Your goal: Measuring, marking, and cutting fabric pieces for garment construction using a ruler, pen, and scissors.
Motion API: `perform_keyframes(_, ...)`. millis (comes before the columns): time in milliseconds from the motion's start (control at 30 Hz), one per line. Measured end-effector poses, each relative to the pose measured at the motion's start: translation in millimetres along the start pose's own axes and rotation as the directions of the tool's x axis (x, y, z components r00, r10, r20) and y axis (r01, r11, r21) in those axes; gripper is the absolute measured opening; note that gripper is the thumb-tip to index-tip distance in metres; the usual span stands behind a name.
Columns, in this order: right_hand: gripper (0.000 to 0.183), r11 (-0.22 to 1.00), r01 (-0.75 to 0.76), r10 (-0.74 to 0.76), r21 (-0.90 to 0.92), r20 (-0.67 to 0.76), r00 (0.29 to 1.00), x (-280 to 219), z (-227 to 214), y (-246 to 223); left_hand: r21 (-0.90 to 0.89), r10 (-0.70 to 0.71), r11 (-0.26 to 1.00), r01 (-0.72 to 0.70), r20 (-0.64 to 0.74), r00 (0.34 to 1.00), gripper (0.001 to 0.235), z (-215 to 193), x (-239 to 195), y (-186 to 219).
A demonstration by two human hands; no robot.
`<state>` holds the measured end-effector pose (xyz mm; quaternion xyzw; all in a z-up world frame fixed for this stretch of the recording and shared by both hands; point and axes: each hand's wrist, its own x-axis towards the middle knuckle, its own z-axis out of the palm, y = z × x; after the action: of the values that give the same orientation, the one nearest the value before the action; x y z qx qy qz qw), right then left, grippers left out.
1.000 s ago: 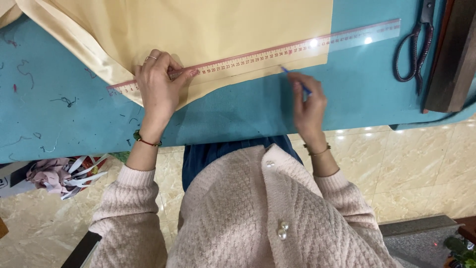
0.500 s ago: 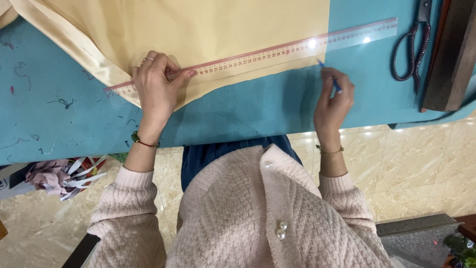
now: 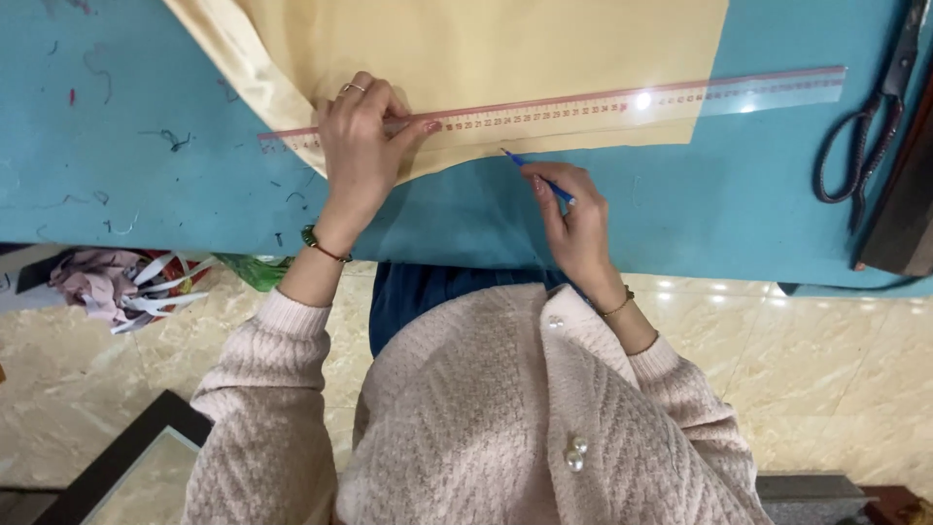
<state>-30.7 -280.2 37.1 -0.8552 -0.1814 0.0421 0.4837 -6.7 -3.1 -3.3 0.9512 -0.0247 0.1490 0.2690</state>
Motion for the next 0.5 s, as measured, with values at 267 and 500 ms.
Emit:
perform_keyframes(267,0.021,0.999,0.011,-0.012,0.036,0.029,1.000,7.4,10.2,-2.3,-0.024,-0.019,1.000,0.019,-0.013,1.000,0.048,-2.8,-2.3,6.3)
perform_keyframes(500,0.019,0.993,0.037,-0.046,-0.113,-0.076,0.996,1.5,0.4,2.4,-0.022,-0.029,0.999,0.029,-0.005,1.000,0.047,-2.3,-4.2,6.7)
